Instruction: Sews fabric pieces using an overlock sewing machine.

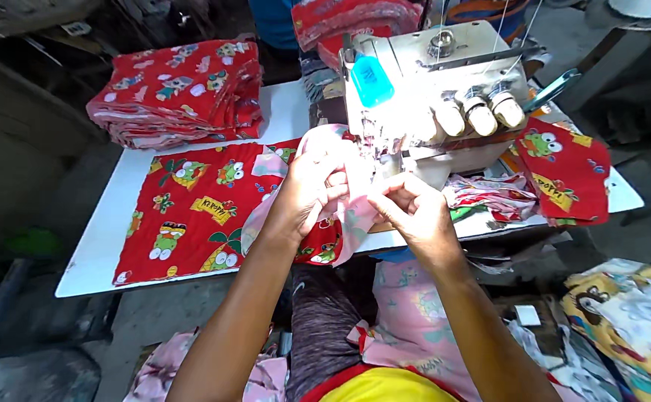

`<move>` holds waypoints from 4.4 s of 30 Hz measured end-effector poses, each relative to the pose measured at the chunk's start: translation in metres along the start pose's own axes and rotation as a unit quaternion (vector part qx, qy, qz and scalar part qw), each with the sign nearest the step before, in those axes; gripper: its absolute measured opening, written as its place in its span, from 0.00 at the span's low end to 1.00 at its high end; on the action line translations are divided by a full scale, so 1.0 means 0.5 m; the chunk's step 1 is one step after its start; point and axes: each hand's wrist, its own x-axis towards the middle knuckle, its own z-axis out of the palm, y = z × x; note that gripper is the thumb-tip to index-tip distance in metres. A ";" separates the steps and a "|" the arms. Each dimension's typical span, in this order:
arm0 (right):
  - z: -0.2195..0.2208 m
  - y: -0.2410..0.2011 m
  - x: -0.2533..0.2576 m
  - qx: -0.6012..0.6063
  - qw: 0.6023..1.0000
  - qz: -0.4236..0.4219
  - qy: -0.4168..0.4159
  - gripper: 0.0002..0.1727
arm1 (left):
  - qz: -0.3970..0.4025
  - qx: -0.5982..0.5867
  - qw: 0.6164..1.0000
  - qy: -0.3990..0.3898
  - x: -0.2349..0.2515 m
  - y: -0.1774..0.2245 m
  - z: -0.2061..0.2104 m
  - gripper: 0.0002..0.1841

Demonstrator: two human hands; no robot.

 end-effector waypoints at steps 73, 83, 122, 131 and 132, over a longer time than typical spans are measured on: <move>0.059 -0.044 0.084 -0.007 0.990 -0.134 0.036 0.09 | 0.211 0.044 0.976 -0.031 -0.071 0.097 -0.022 0.12; 0.038 -0.024 0.058 0.054 0.994 -0.099 0.010 0.06 | 0.099 -0.141 0.985 -0.002 0.030 0.031 -0.031 0.15; 0.003 0.025 0.056 -0.009 0.993 -0.113 0.014 0.07 | 0.168 -0.084 0.982 -0.033 -0.070 0.098 -0.010 0.14; -0.019 -0.065 0.010 -0.109 0.984 -0.136 -0.024 0.10 | 0.295 0.075 0.945 -0.118 -0.125 0.055 -0.010 0.19; -0.024 -0.080 -0.004 -0.124 0.982 -0.139 -0.018 0.10 | 0.300 0.109 0.939 -0.132 -0.135 0.040 -0.008 0.23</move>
